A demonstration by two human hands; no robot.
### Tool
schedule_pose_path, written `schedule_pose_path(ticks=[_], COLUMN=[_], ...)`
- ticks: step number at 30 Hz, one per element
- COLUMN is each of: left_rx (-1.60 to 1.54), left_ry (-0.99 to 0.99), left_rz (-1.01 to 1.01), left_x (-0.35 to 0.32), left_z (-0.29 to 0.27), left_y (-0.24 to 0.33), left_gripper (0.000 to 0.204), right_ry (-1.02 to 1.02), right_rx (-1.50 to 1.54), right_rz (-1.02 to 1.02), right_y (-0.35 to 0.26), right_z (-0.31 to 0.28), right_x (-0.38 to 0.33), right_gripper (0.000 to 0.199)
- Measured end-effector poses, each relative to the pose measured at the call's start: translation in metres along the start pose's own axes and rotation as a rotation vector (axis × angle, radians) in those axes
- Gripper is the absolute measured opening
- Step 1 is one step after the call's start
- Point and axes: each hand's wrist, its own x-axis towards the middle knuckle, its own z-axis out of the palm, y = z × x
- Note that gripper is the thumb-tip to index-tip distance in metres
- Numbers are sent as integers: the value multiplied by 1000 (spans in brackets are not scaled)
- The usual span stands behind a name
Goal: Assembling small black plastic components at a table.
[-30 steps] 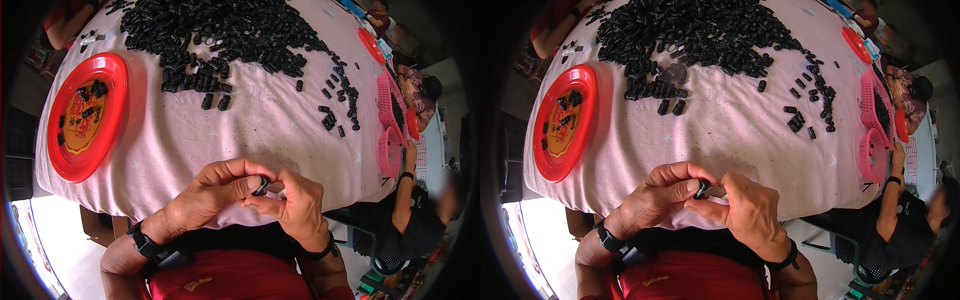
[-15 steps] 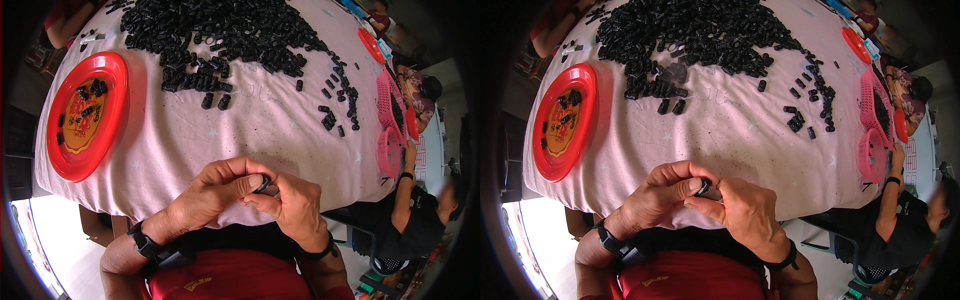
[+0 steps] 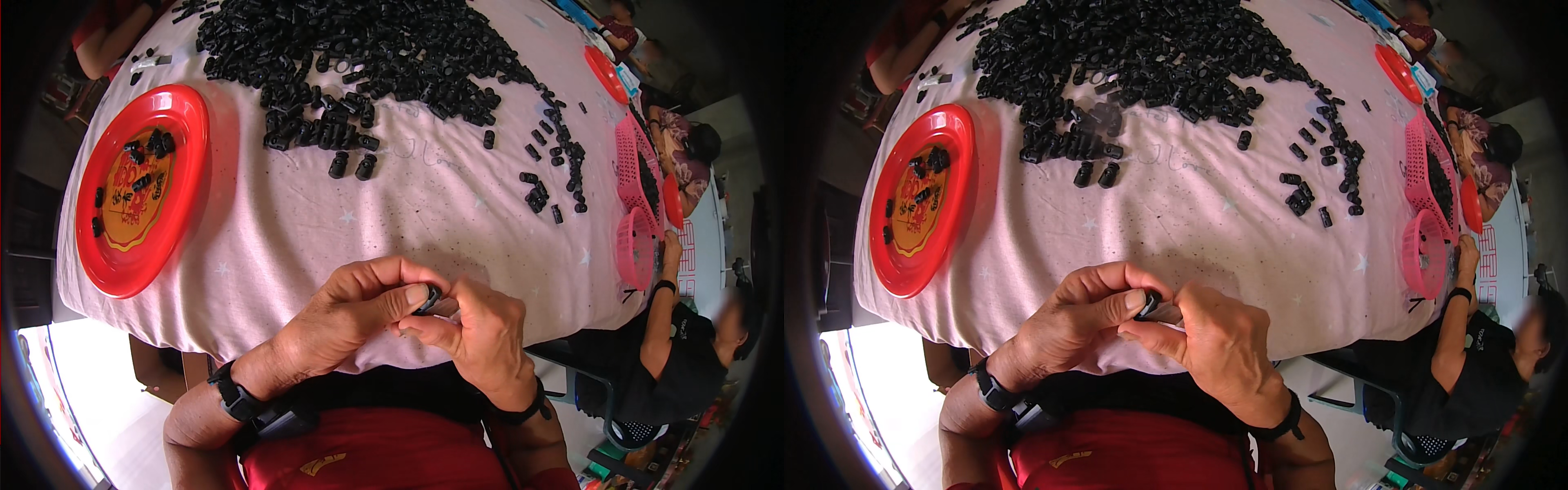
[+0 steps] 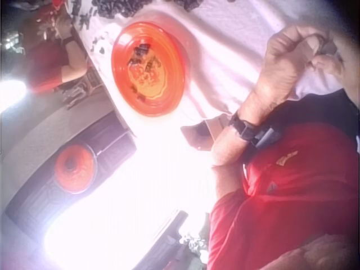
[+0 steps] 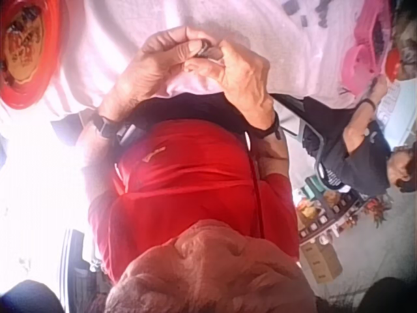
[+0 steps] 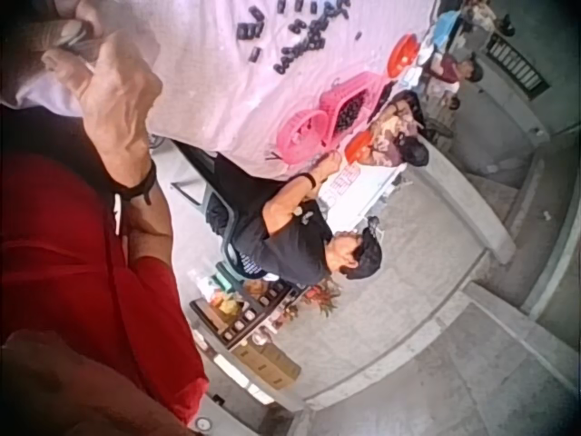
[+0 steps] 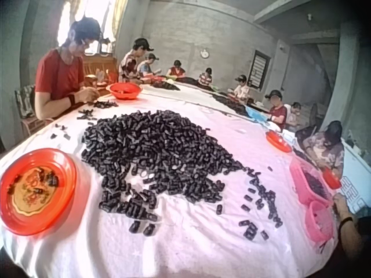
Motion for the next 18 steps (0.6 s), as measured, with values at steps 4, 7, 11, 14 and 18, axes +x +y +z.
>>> schedule_pose_path(ticks=[4, 7, 11, 14, 18], left_rx=[3, 22, 8, -19, 6], left_ry=[15, 17, 16, 31, 46], left_rz=[0, 12, 17, 13, 1], left_x=[-1, -1, 1, 0, 0], left_z=[1, 1, -1, 2, 1], left_y=[1, 1, -3, -1, 1], left_gripper=[25, 25, 25, 26, 26], right_ry=[46, 45, 26, 65, 67], right_rx=[-7, -14, -52, -15, -18], right_rz=[-17, -10, -4, -29, -13], right_y=[0, 0, 1, 1, -1], right_z=[0, 0, 4, 5, 0], right_x=[1, 1, -2, -1, 3], right_gripper=[52, 52, 52, 52, 51])
